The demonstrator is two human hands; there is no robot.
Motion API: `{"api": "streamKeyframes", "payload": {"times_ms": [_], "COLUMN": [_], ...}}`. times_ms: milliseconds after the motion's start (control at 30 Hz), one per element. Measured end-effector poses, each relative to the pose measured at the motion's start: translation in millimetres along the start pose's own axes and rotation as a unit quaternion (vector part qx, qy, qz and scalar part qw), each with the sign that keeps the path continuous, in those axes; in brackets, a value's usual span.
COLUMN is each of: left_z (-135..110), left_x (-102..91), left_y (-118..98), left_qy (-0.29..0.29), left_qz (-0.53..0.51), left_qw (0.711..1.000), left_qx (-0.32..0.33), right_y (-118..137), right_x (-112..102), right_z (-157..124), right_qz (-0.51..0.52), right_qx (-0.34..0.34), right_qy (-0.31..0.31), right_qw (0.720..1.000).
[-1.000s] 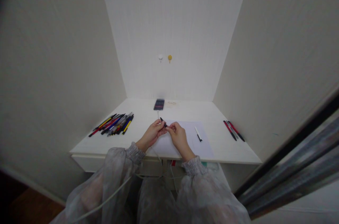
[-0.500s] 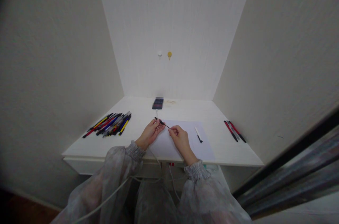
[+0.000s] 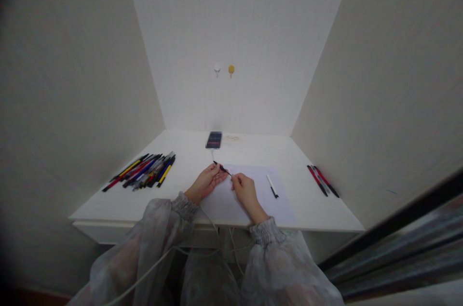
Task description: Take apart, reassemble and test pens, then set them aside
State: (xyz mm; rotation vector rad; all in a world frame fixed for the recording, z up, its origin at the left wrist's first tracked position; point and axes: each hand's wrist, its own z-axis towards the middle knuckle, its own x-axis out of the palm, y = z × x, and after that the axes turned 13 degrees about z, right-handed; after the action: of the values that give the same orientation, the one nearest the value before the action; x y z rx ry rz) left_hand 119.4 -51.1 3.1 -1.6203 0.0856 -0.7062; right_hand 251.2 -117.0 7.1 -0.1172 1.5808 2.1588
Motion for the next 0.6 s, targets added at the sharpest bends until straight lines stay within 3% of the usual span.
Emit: {"api": "streamKeyframes", "payload": {"times_ms": [367, 600], "left_z": [-2.3, 2.8], "left_x": [-2.4, -3.2], "left_y": [-0.3, 3.9], "left_qy": [0.018, 0.001], "left_qz": [0.007, -0.045], "left_qw": [0.999, 0.999], "left_qx": [-0.040, 0.017], "right_y": [0.3, 5.6], "right_x": [0.6, -1.0], "right_z": [1.6, -1.6], "right_qz": [-0.024, -0.023], "right_qx": [-0.008, -0.003], "right_qy": [-0.004, 0.013], "right_qw": [1.000, 1.000]}}
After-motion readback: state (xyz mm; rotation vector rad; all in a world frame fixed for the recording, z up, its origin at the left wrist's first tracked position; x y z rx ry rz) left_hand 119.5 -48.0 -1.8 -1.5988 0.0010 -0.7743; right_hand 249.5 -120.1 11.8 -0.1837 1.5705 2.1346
